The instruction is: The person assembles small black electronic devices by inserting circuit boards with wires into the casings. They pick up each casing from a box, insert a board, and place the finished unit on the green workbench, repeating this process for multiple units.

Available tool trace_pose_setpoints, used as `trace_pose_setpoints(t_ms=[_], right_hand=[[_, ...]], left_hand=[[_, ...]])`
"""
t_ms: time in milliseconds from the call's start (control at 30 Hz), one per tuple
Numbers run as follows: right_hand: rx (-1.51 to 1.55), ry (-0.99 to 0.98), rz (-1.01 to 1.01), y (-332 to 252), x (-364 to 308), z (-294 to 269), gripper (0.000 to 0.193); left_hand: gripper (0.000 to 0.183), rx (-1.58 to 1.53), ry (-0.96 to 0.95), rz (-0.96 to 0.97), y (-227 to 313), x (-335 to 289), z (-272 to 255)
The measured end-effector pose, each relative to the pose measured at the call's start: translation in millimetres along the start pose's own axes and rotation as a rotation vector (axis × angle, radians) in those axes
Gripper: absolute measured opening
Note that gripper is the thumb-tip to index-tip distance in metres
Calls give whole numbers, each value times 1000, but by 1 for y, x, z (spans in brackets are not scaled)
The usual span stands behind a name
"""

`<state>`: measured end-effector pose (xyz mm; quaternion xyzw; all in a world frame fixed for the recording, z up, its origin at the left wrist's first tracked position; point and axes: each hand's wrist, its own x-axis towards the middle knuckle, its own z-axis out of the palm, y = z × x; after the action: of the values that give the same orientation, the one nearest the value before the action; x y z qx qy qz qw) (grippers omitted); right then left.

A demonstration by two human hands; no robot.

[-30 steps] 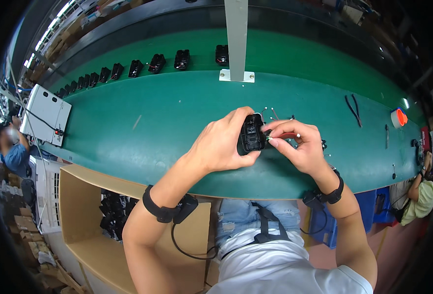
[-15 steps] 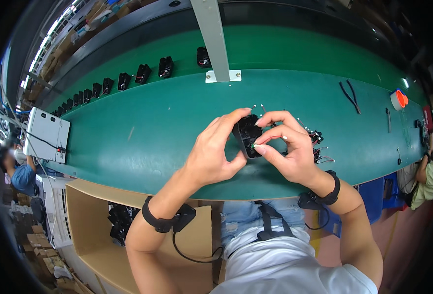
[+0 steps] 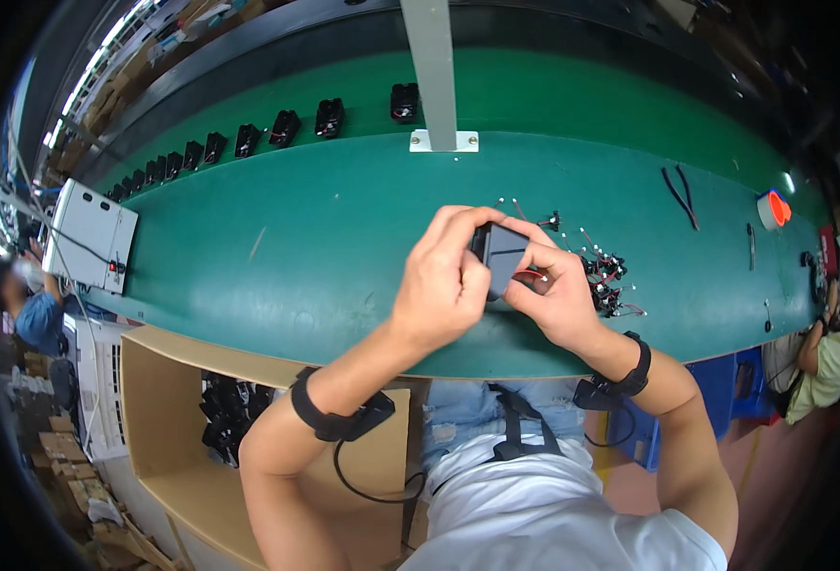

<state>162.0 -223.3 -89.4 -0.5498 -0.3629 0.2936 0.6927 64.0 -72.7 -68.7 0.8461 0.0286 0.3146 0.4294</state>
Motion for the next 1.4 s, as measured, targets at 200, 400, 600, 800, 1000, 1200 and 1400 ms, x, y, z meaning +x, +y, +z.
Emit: trace_pose_setpoints(t_ms=[200,400,600,800,1000,1200,1400], right_hand=[[-264,40,-190,1,13,-4,9],[-148,-97,-132,-11,23,-11,13],[55,-205,-199,-32,20,-4,19],[-170,-208,-74,-34,34,-16,32],[-1129,-207,-371,-71,147,-75,36],[-1375,-280,-274,5,246,-125,33],[-1477,-372,-324,62,293,-138,41]], left_hand=[[37,-566,-3,-572,11,-4,7],[39,-1019,-99,-730,12,5,-17],[34,-994,31,-611,17,8,-19],[46,-627,-28,-615,17,11,-31],[28,87,31,-482,40,-52,-199],[31,597,491,-997,-7,-239,-335],[121,676,-114,-1446,-70,-366,-270]])
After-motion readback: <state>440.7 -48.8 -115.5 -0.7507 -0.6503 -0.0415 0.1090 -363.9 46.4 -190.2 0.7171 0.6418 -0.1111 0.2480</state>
